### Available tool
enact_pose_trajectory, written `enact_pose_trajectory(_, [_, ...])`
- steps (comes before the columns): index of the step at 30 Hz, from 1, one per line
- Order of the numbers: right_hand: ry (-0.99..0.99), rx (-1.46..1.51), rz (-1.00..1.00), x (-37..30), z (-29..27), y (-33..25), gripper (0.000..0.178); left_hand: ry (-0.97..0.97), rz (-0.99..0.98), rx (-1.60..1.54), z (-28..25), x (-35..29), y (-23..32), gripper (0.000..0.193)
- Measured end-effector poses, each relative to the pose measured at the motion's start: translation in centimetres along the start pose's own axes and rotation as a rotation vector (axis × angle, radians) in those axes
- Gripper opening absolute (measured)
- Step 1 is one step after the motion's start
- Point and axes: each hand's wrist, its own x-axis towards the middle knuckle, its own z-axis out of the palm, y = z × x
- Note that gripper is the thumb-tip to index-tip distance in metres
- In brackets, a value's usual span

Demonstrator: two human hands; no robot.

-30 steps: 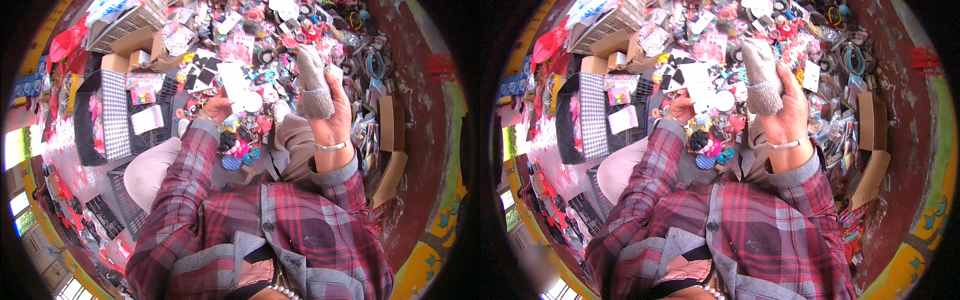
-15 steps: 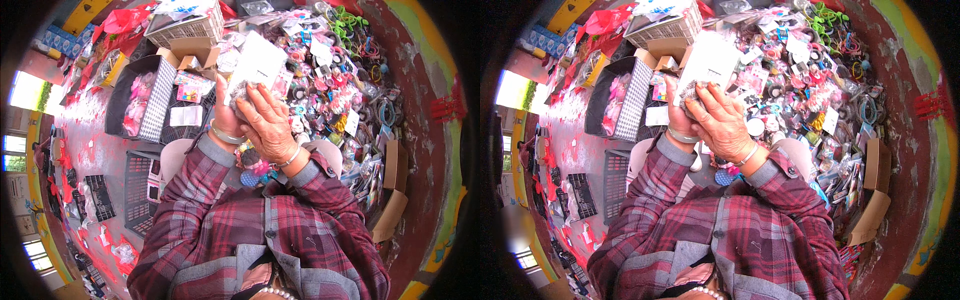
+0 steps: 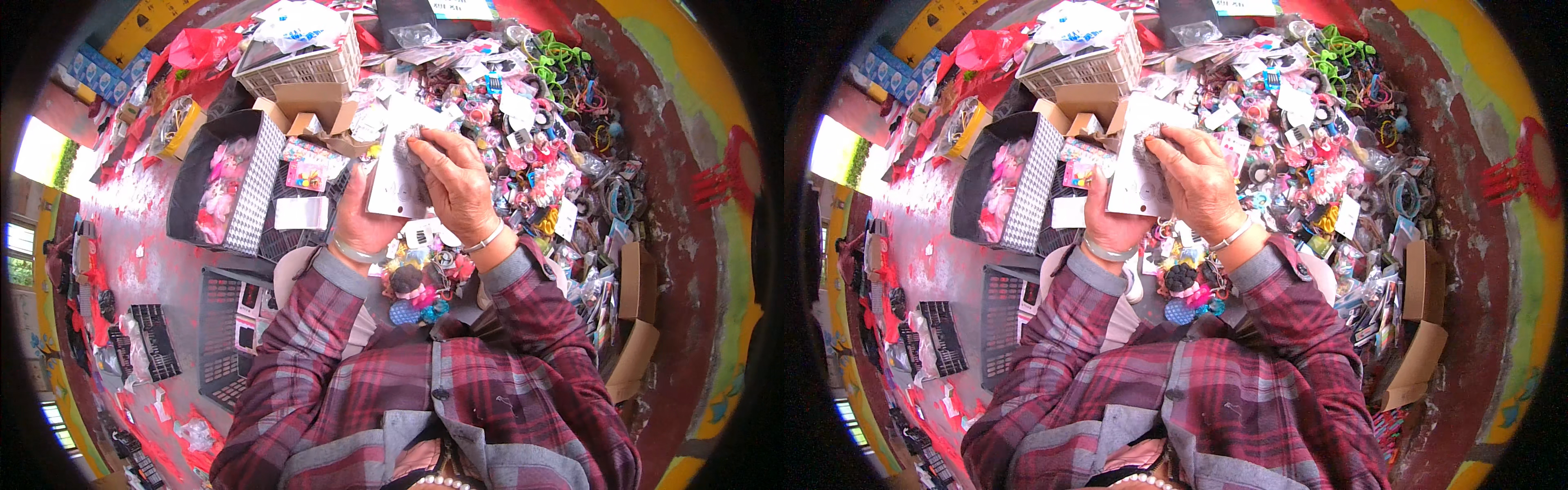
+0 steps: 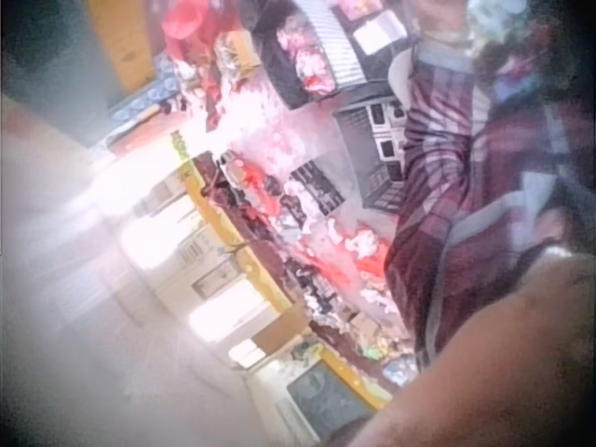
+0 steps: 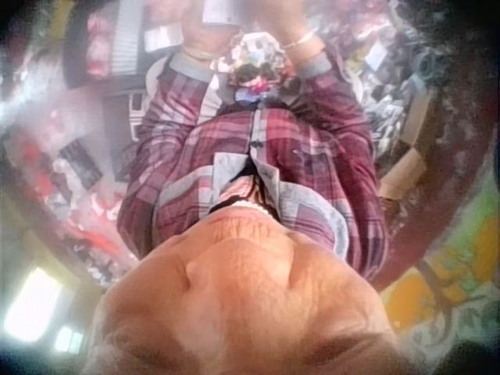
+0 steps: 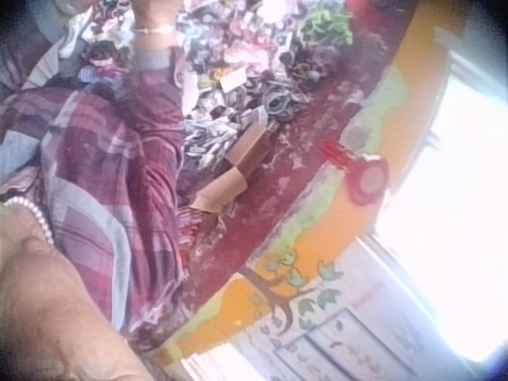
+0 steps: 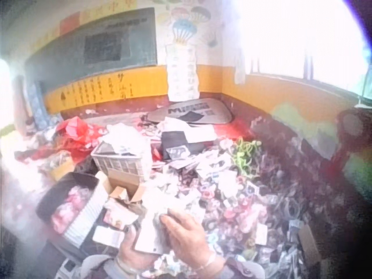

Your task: The person sits on the floor and wipes various small items, including packaged goods and a hair clip, with a cloth. They handle each item individually, cleaning it before placing it into a nearby crate.

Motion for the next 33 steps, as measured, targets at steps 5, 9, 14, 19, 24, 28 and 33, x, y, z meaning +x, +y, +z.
enact_pose_trajectory(5, [-0.113, 0.187, -0.056, -1.4, 2.2, -0.5, 0.032, 0.074, -0.004, -0.017, -3.0, 1.7, 1.1, 0.060])
enact_pose_trajectory(9, [-0.142, 0.149, -0.074, -2.5, 3.2, -1.3, 0.044, 0.029, 0.088, -0.040, -5.6, 1.5, 0.3, 0.048])
enact_pose_trajectory(14, [-0.044, 0.049, -0.079, -1.9, 4.0, 0.3, 0.035, 0.039, 0.008, 0.040, -5.1, 2.0, -2.3, 0.046])
enact_pose_trajectory(19, [0.026, -0.075, 0.092, -1.3, 4.9, 3.2, 0.030, -0.068, -0.123, -0.220, -4.6, 2.5, -2.8, 0.047])
enact_pose_trajectory(24, [-0.023, -0.018, 0.119, -2.4, 5.6, 1.7, 0.032, 0.141, 0.076, -0.115, -4.3, 3.5, -0.5, 0.052])
enact_pose_trajectory(28, [-0.135, 0.158, 0.006, -3.3, 5.5, -0.9, 0.037, -0.028, 0.083, -0.089, -5.6, 3.2, -0.2, 0.055])
enact_pose_trajectory(33, [-0.142, 0.071, -0.050, -2.0, 4.7, 0.3, 0.036, -0.002, -0.098, -0.406, -5.6, 3.0, -1.7, 0.054])
